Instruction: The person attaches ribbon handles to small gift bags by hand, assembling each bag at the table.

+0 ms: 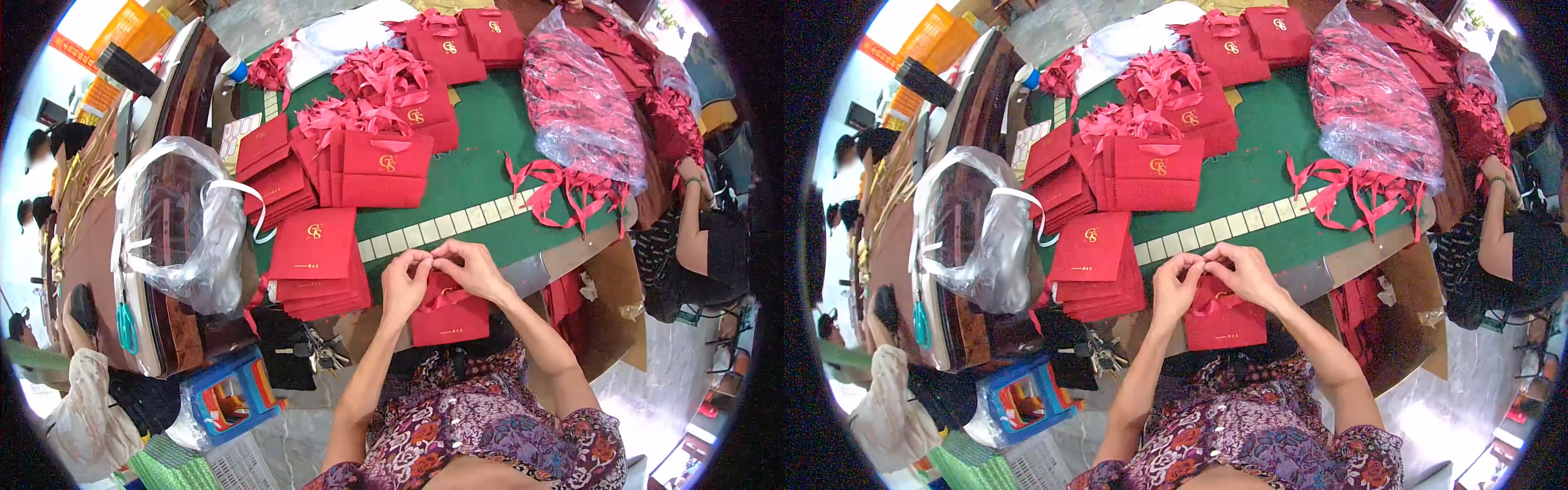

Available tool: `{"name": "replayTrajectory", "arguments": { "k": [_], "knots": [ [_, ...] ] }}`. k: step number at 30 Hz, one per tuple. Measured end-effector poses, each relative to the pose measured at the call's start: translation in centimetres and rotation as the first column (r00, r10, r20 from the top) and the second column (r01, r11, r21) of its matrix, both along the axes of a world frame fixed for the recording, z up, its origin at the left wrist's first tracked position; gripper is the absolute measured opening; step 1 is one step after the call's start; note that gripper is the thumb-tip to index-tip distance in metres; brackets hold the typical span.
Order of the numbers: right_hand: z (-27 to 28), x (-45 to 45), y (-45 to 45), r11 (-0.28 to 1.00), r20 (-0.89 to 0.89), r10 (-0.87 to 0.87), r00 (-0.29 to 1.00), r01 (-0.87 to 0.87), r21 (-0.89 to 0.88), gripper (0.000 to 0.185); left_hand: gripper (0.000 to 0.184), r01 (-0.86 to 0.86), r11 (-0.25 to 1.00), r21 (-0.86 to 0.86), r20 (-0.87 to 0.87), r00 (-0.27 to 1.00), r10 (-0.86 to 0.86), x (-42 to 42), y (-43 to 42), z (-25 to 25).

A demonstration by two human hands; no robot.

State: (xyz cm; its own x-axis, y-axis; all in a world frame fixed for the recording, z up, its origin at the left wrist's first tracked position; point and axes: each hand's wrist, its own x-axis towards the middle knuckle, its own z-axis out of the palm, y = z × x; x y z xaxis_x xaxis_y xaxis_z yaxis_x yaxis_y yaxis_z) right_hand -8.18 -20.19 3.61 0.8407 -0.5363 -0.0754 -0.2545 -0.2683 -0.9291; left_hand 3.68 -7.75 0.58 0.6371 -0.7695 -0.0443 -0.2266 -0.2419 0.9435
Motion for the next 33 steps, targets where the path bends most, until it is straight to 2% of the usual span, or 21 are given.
{"name": "replayTrajectory", "arguments": {
  "k": [3, 5, 6, 8, 9, 11, 13, 15, 16, 20, 22, 23, 24, 25, 26, 27, 28, 30, 31, 32, 33],
  "knots": [
    [0.4, -0.1, 0.2, 0.994, -0.031, -0.085, 0.996, 0.082, -0.073, 0.013, 0.024, -0.008, 0.991, -0.135, -0.129, 0.992, -0.01, -0.2, 0.5, -0.3],
    [0.6, -0.4, -0.2, 0.989, -0.014, -0.114, 0.993, 0.115, 0.095, 0.016, 0.035, -0.074, 0.99, -0.117, 0.023, 0.997, 0.077, -0.4, 1.2, -1.8],
    [0.1, -0.5, -0.8, 0.988, -0.011, -0.127, 0.992, 0.127, 0.086, 0.016, 0.036, -0.074, 0.984, -0.165, 0.054, 0.995, 0.084, -0.7, 1.5, -0.5],
    [-1.1, -0.8, -2.2, 0.968, 0.128, -0.187, 0.974, 0.16, 0.193, 0.014, 0.042, -0.036, 0.997, -0.073, 0.246, 0.968, 0.053, -0.6, 3.0, -1.7],
    [-0.5, -0.8, -2.9, 0.954, 0.115, -0.204, 0.972, 0.171, 0.245, 0.012, 0.042, -0.029, 0.996, -0.079, 0.246, 0.968, 0.048, -0.7, 3.2, -1.0],
    [-0.4, -0.3, -3.7, 0.952, 0.145, -0.227, 0.963, 0.188, 0.244, 0.012, 0.049, 0.136, 0.985, -0.107, -0.247, 0.956, -0.158, -1.0, 3.8, 1.8],
    [-0.8, 0.5, -4.6, 0.958, 0.161, -0.224, 0.961, 0.187, 0.215, 0.012, 0.049, 0.194, 0.98, -0.04, -0.21, 0.957, -0.198, -1.0, 4.4, 3.7],
    [-0.7, 1.3, -5.6, 0.949, 0.192, -0.305, 0.933, 0.313, -0.015, 0.014, 0.048, 0.244, 0.967, 0.071, -0.171, 0.958, -0.23, -0.9, 5.4, 4.6],
    [-0.6, 1.7, -6.9, 0.921, 0.166, -0.381, 0.909, 0.389, -0.018, 0.013, 0.048, 0.254, 0.965, 0.064, -0.165, 0.956, -0.241, -0.9, 6.0, 4.8],
    [-2.3, 2.0, -7.1, 0.941, 0.113, -0.337, 0.935, 0.337, 0.017, 0.012, 0.05, 0.302, 0.943, 0.139, -0.089, 0.952, -0.292, -0.5, 7.5, 5.5],
    [-2.7, 1.4, -7.3, 0.956, 0.147, -0.285, 0.947, 0.291, -0.02, 0.015, 0.053, 0.226, 0.968, 0.108, -0.029, 0.974, -0.224, -0.7, 7.9, 5.7],
    [-2.9, 0.9, -7.6, 0.955, 0.15, -0.289, 0.946, 0.295, -0.022, 0.015, 0.049, 0.1, 0.995, 0.019, -0.11, 0.989, -0.098, -1.3, 8.0, 5.9],
    [-2.6, 0.5, -7.7, 0.891, 0.213, -0.372, 0.904, 0.412, -0.193, 0.019, 0.049, 0.104, 0.994, 0.02, -0.105, 0.989, -0.102, -1.3, 8.2, 6.4],
    [-2.4, -0.2, -7.9, 0.782, 0.288, -0.436, 0.853, 0.517, -0.347, 0.025, 0.047, -0.003, 1.0, 0.03, -0.093, 0.996, 0.006, -1.4, 8.4, 6.8],
    [-2.1, -1.3, -8.9, 0.743, 0.193, -0.447, 0.873, 0.483, -0.462, 0.036, 0.045, -0.111, 0.993, 0.038, -0.081, 0.99, 0.114, -1.5, 8.6, 7.4],
    [-2.1, -1.7, -9.8, 0.604, 0.225, -0.494, 0.84, 0.518, -0.605, 0.037, 0.036, -0.164, 0.987, -0.001, 0.03, 0.986, 0.163, -1.6, 8.3, 8.2],
    [-2.1, -1.9, -10.5, 0.442, 0.265, -0.53, 0.806, 0.529, -0.724, 0.038, 0.036, -0.165, 0.986, 0.0, 0.029, 0.986, 0.165, -1.8, 8.3, 8.3],
    [-2.4, -2.2, -11.7, 0.387, 0.239, -0.567, 0.788, 0.511, -0.767, 0.036, 0.028, -0.222, 0.966, -0.134, 0.262, 0.932, 0.251, -2.0, 8.3, 8.4],
    [-2.8, -2.4, -12.0, 0.33, 0.216, -0.606, 0.765, 0.489, -0.807, 0.034, 0.023, -0.206, 0.959, -0.193, 0.505, 0.817, 0.277, -1.8, 8.0, 8.2],
    [-3.7, -2.6, -12.3, 0.331, 0.216, -0.605, 0.766, 0.489, -0.807, 0.034, 0.023, -0.207, 0.959, -0.193, 0.506, 0.817, 0.279, -1.9, 8.0, 8.1],
    [-4.2, -2.5, -12.4, 0.41, 0.164, -0.574, 0.803, 0.454, -0.791, 0.03, 0.025, -0.16, 0.969, -0.188, 0.585, 0.774, 0.241, -2.3, 7.8, 8.0]
  ]
}}
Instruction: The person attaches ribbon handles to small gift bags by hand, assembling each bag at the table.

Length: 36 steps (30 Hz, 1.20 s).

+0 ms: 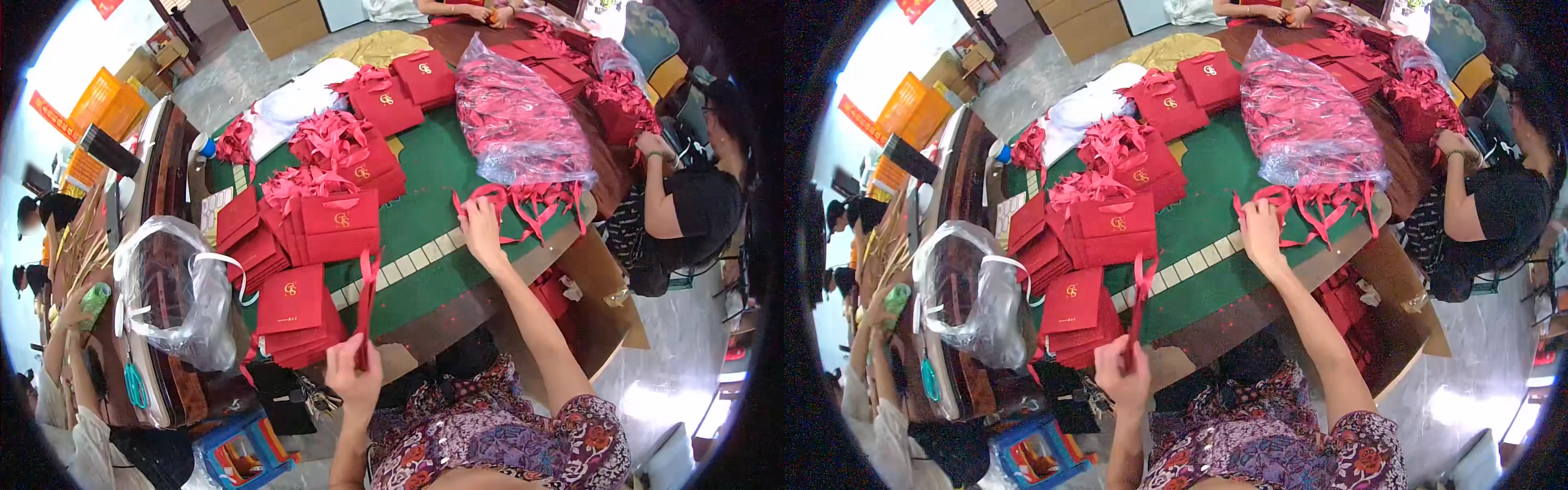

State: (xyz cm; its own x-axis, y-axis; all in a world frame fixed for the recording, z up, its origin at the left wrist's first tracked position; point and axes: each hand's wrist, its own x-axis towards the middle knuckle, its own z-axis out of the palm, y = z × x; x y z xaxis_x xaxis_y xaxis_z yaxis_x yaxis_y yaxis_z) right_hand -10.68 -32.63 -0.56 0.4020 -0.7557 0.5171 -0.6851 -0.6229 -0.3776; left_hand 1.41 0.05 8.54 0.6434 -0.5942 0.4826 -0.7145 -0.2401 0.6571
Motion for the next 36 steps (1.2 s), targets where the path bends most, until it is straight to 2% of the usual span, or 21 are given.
{"name": "replayTrajectory", "arguments": {
  "k": [1, 2, 3, 5, 7, 8, 9, 11, 13, 15, 17, 19, 22, 23, 25, 27, 29, 33, 35, 36],
  "knots": [
    [-0.5, 0.0, 0.0, 0.996, -0.018, 0.057, 0.998, -0.056, 0.068, 0.027, 0.027, 0.029, 0.999, 0.026, 0.09, 0.995, -0.031, -0.5, -0.2, -0.1],
    [-1.3, -0.2, 0.7, 0.992, 0.028, 0.114, 0.993, -0.116, 0.059, 0.017, 0.035, 0.088, 0.996, 0.001, 0.159, 0.983, -0.087, -0.9, -0.8, -0.3],
    [-1.0, -0.2, 1.9, 0.991, 0.028, 0.12, 0.992, -0.121, 0.062, 0.017, 0.04, 0.14, 0.99, 0.024, 0.117, 0.983, -0.142, -1.7, -1.1, -0.4],
    [-0.6, -0.5, 5.1, 0.941, 0.113, 0.317, 0.942, -0.327, 0.088, 0.013, 0.043, 0.237, 0.952, 0.192, 0.142, 0.954, -0.266, -3.0, -1.1, -1.6],
    [0.6, -0.8, 8.8, 0.9, 0.158, 0.391, 0.907, -0.413, 0.141, 0.012, 0.044, 0.281, 0.896, 0.344, 0.057, 0.946, -0.319, -4.7, -1.3, -3.2],
    [1.1, -1.5, 10.4, 0.873, 0.112, 0.415, 0.903, -0.43, 0.231, 0.014, 0.049, 0.298, 0.854, 0.427, 0.02, 0.941, -0.338, -5.3, -1.4, -3.6],
    [1.6, -2.2, 11.7, 0.867, 0.112, 0.422, 0.9, -0.436, 0.24, 0.014, 0.049, 0.292, 0.853, 0.432, 0.014, 0.944, -0.331, -5.7, -1.6, -4.1],
    [3.0, -3.5, 13.8, 0.847, -0.01, 0.434, 0.901, -0.405, 0.344, 0.017, 0.055, 0.334, 0.842, 0.423, -0.051, 0.937, -0.346, -6.2, -1.9, -4.6],
    [5.3, -4.4, 14.7, 0.838, -0.024, 0.436, 0.9, -0.396, 0.377, 0.017, 0.059, 0.38, 0.816, 0.436, -0.13, 0.924, -0.361, -5.9, -2.3, -4.6],
    [6.4, -4.7, 15.0, 0.828, -0.037, 0.435, 0.9, -0.384, 0.408, 0.017, 0.055, 0.413, 0.881, 0.23, -0.198, 0.906, -0.374, -4.9, -2.9, -4.7],
    [6.8, -4.1, 14.6, 0.883, 0.039, 0.325, 0.945, -0.318, 0.346, 0.018, 0.046, 0.303, 0.919, 0.253, -0.093, 0.953, -0.289, -3.3, -3.7, -4.7],
    [6.0, -3.3, 14.0, 0.88, 0.061, 0.341, 0.938, -0.341, 0.329, 0.021, 0.049, 0.22, 0.937, 0.271, -0.056, 0.975, -0.213, -1.5, -4.7, -4.7],
    [5.3, -1.6, 13.8, 0.879, -0.072, 0.374, 0.925, -0.328, 0.347, 0.025, 0.056, 0.23, 0.916, 0.328, -0.013, 0.971, -0.239, 0.3, -6.0, -4.6],
    [4.7, -1.3, 13.6, 0.875, -0.072, 0.38, 0.922, -0.333, 0.35, 0.025, 0.056, 0.225, 0.917, 0.331, -0.014, 0.972, -0.233, 0.4, -6.0, -4.7],
    [3.8, -0.7, 13.3, 0.867, -0.039, 0.406, 0.913, -0.371, 0.334, 0.023, 0.06, 0.234, 0.863, 0.447, 0.039, 0.959, -0.281, 0.5, -5.9, -5.1],
    [3.5, -1.0, 12.8, 0.851, -0.036, 0.414, 0.91, -0.373, 0.369, 0.022, 0.064, 0.214, 0.857, 0.47, 0.036, 0.965, -0.261, 0.0, -5.7, -5.0],
    [3.4, -1.1, 12.5, 0.836, -0.032, 0.417, 0.908, -0.37, 0.405, 0.02, 0.06, 0.183, 0.852, 0.491, -0.011, 0.979, -0.203, -0.5, -5.4, -4.6],
    [4.2, -1.1, 12.7, 0.882, -0.073, 0.396, 0.915, -0.357, 0.309, 0.014, 0.052, 0.172, 0.851, 0.496, -0.108, 0.985, -0.136, -0.2, -5.2, -4.9],
    [5.5, -1.1, 13.6, 0.824, 0.101, 0.433, 0.896, -0.439, 0.358, 0.01, 0.047, 0.251, 0.883, 0.396, -0.273, 0.951, -0.147, 0.5, -5.1, -5.5],
    [5.8, -1.1, 14.2, 0.774, 0.174, 0.445, 0.879, -0.475, 0.419, 0.009, 0.043, 0.255, 0.897, 0.36, -0.303, 0.942, -0.146, 0.6, -5.1, -5.5]
  ]
}}
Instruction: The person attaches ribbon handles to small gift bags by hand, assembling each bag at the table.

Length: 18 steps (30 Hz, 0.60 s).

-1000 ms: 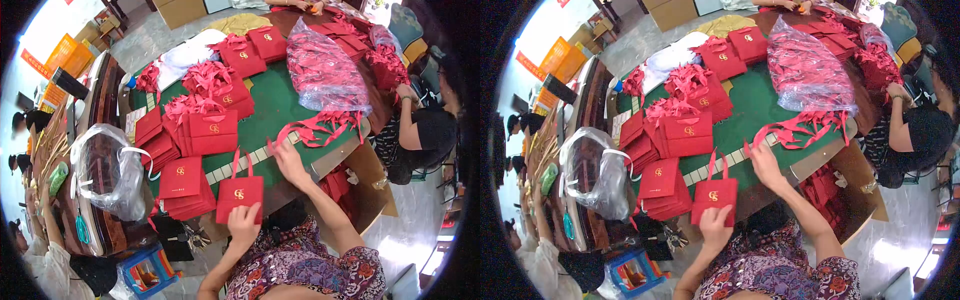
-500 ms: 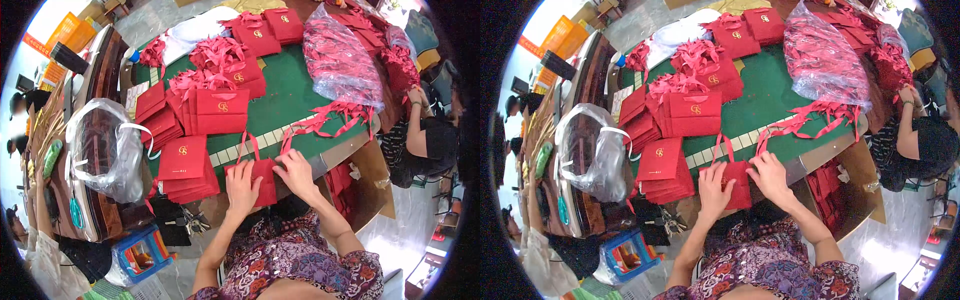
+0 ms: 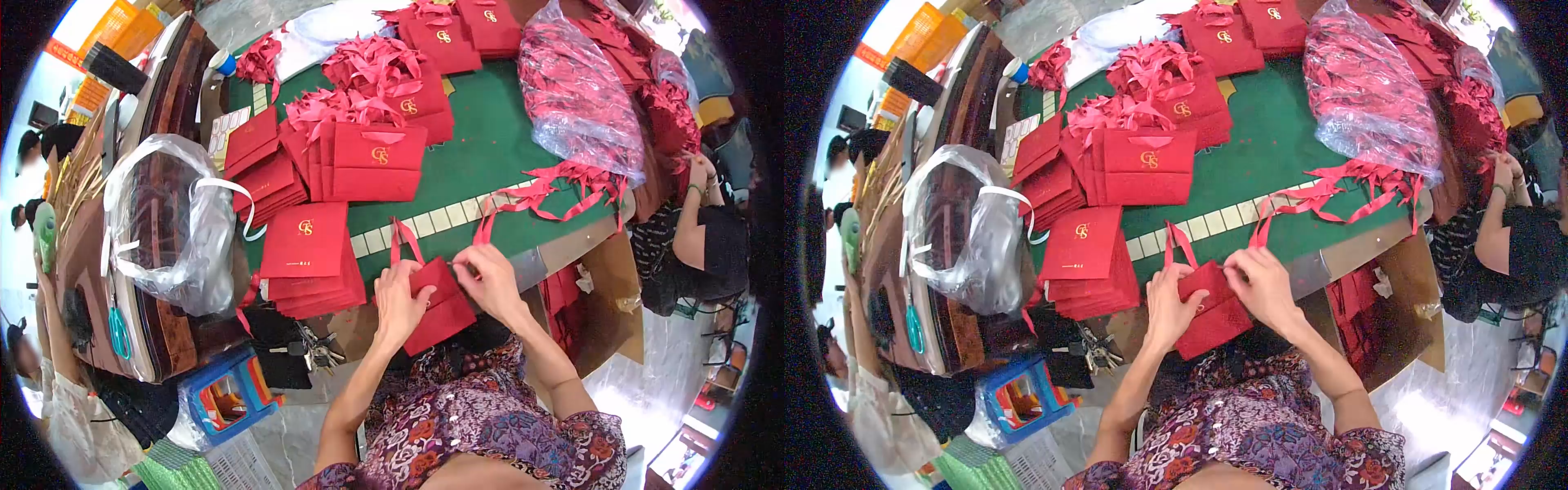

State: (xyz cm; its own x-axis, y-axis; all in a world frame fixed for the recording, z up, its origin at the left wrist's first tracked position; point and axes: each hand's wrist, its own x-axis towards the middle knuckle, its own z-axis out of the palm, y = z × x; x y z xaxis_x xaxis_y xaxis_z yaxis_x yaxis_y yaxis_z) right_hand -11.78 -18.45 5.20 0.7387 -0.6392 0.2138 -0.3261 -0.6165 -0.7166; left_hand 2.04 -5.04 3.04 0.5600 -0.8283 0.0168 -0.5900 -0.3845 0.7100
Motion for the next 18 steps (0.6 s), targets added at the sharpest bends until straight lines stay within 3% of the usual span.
{"name": "replayTrajectory", "arguments": {
  "k": [3, 10, 12, 18],
  "knots": [
    [-0.7, 0.5, 1.5, 0.987, 0.0, 0.079, 0.997, -0.078, 0.139, 0.011, 0.038, 0.01, 1.0, 0.019, -0.065, 0.998, -0.009, 0.0, -0.1, 0.1],
    [-1.1, 1.6, 2.1, 0.982, -0.067, 0.032, 0.997, -0.019, 0.187, 0.013, 0.027, -0.029, 0.999, 0.022, -0.019, 0.999, 0.029, -0.5, -0.2, 0.8],
    [-0.6, 1.7, 1.9, 0.976, -0.09, 0.022, 0.996, -0.002, 0.218, 0.013, 0.024, -0.021, 0.997, -0.068, -0.015, 1.0, 0.02, -0.6, -0.1, 0.8],
    [-0.3, 2.2, 2.5, 0.981, -0.129, -0.036, 0.991, 0.059, 0.182, 0.016, 0.021, 0.004, 0.994, -0.108, 0.06, 0.998, 0.002, -1.1, -0.3, 1.4]
  ]
}}
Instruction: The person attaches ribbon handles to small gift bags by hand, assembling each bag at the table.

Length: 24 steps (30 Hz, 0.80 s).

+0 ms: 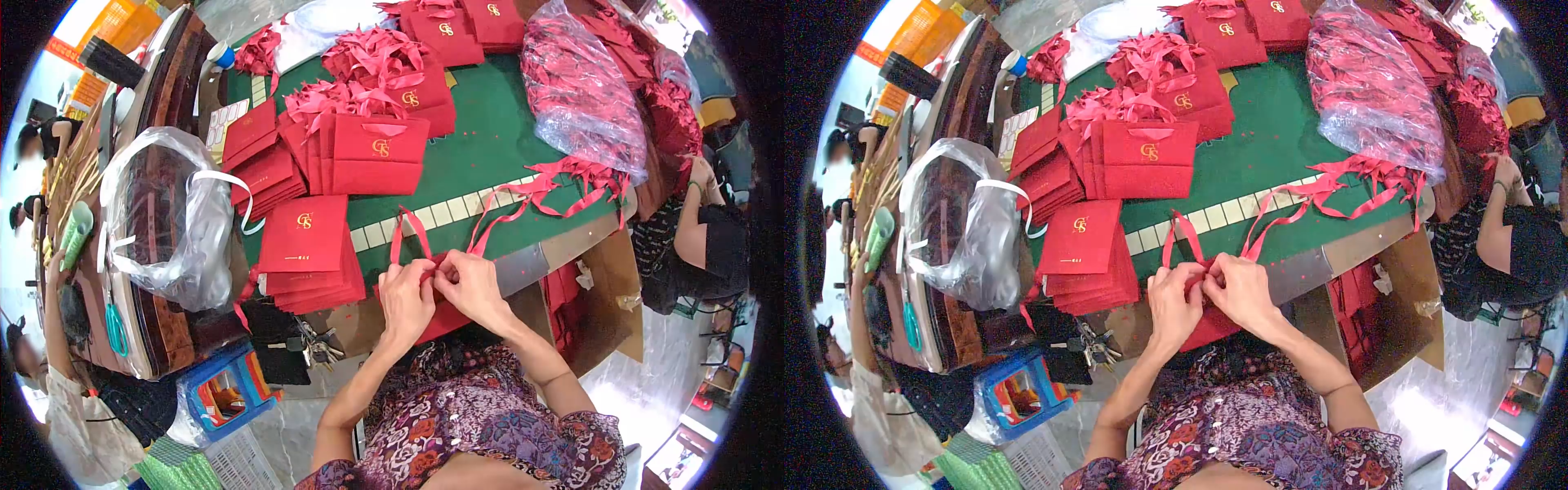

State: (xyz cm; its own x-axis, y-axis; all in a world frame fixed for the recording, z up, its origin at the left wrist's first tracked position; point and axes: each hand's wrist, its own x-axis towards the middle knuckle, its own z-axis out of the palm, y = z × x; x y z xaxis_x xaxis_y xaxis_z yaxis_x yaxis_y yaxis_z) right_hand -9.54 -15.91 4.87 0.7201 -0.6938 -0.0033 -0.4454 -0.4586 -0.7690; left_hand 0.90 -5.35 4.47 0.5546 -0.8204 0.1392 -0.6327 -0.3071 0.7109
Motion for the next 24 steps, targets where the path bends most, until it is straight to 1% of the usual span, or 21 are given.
{"name": "replayTrajectory", "arguments": {
  "k": [1, 3, 4, 6, 7, 9, 11, 13, 14, 15, 16, 17, 18, 19, 20, 21, 22, 23, 24],
  "knots": [
    [-0.1, 0.0, 0.1, 1.0, 0.0, -0.001, 1.0, 0.001, -0.001, 0.016, 0.021, 0.001, 1.0, -0.001, 0.0, 1.0, -0.001, -0.1, 0.0, -0.1],
    [-0.3, 0.0, 0.3, 0.997, -0.051, 0.008, 0.999, -0.012, -0.081, 0.013, 0.02, 0.005, 1.0, 0.022, 0.023, 1.0, -0.005, -0.3, 0.1, -0.3],
    [-0.2, 0.0, 0.2, 0.997, -0.05, 0.007, 0.999, -0.011, -0.08, 0.013, 0.02, 0.006, 1.0, 0.024, 0.024, 1.0, -0.006, -0.1, 0.2, -0.3],
    [0.5, -0.3, -0.3, 0.987, 0.011, 0.044, 0.999, -0.045, 0.157, 0.012, 0.018, -0.014, 1.0, 0.003, -0.048, 0.999, 0.015, 0.6, 0.3, -0.2],
    [0.8, -0.6, -0.5, 0.986, 0.01, 0.046, 0.999, -0.047, 0.157, 0.012, 0.018, -0.024, 1.0, 0.006, -0.112, 0.993, 0.024, 0.9, 0.4, -0.1],
    [1.3, -1.0, -1.0, 0.966, 0.074, 0.117, 0.99, -0.13, 0.221, 0.013, 0.02, -0.061, 0.998, -0.025, -0.267, 0.962, 0.052, 1.4, 0.4, -0.7],
    [2.0, -0.8, -1.7, 0.971, 0.071, 0.117, 0.991, -0.129, 0.199, 0.011, 0.02, -0.061, 0.998, -0.012, -0.264, 0.963, 0.056, 1.4, 0.4, -1.3],
    [2.8, -0.4, -3.0, 0.989, -0.023, 0.144, 0.989, -0.145, -0.028, 0.011, 0.021, -0.054, 0.999, -0.004, -0.262, 0.964, 0.051, 1.1, 0.2, -1.3],
    [2.5, -0.2, -3.4, 0.984, 0.052, 0.177, 0.983, -0.175, -0.034, 0.013, 0.021, -0.038, 0.999, -0.019, -0.159, 0.987, 0.035, 0.7, 0.2, -1.0],
    [1.9, 0.0, -3.9, 0.984, 0.051, 0.175, 0.983, -0.174, -0.035, 0.013, 0.021, -0.021, 0.999, -0.033, -0.053, 0.998, 0.019, 0.4, 0.2, -0.7],
    [1.4, 0.1, -4.3, 0.96, 0.011, 0.279, 0.96, -0.279, -0.029, 0.015, 0.019, -0.002, 0.995, -0.098, 0.04, 0.999, 0.006, 0.1, 0.2, -0.3],
    [1.1, 0.1, -4.8, 0.925, -0.029, 0.38, 0.925, -0.38, -0.019, 0.017, 0.019, -0.001, 0.995, -0.099, 0.039, 0.999, 0.005, -0.2, 0.3, -0.4],
    [1.1, 0.3, -5.1, 0.908, -0.077, 0.417, 0.905, -0.418, 0.012, 0.021, 0.017, 0.025, 0.99, -0.136, 0.107, 0.994, -0.011, -0.5, 0.4, -0.5],
    [1.1, 0.5, -5.5, 0.908, -0.077, 0.419, 0.905, -0.42, 0.012, 0.021, 0.015, 0.051, 0.984, -0.171, 0.176, 0.984, -0.021, -0.7, 0.6, -0.6],
    [1.1, 0.7, -5.8, 0.883, -0.112, 0.47, 0.875, -0.466, 0.06, 0.021, 0.012, 0.084, 0.978, -0.189, 0.213, 0.976, -0.042, -0.7, 0.7, -0.7],
    [1.1, 0.9, -6.2, 0.854, -0.143, 0.519, 0.842, -0.508, 0.111, 0.021, 0.012, 0.082, 0.979, -0.188, 0.214, 0.976, -0.041, -0.7, 0.8, -0.8],
    [0.7, 1.1, -6.5, 0.84, -0.103, 0.54, 0.835, -0.529, 0.119, 0.021, 0.011, 0.096, 0.976, -0.195, 0.235, 0.971, -0.049, -0.7, 0.8, -1.0],
    [0.3, 1.4, -6.7, 0.84, -0.104, 0.54, 0.835, -0.529, 0.117, 0.021, 0.01, 0.111, 0.973, -0.203, 0.256, 0.965, -0.056, -0.8, 0.7, -1.1],
    [0.0, 1.7, -6.7, 0.848, -0.006, 0.5, 0.866, -0.488, 0.208, 0.021, 0.01, 0.112, 0.973, -0.203, 0.256, 0.965, -0.057, -0.5, 0.6, -0.9]
  ]
}}
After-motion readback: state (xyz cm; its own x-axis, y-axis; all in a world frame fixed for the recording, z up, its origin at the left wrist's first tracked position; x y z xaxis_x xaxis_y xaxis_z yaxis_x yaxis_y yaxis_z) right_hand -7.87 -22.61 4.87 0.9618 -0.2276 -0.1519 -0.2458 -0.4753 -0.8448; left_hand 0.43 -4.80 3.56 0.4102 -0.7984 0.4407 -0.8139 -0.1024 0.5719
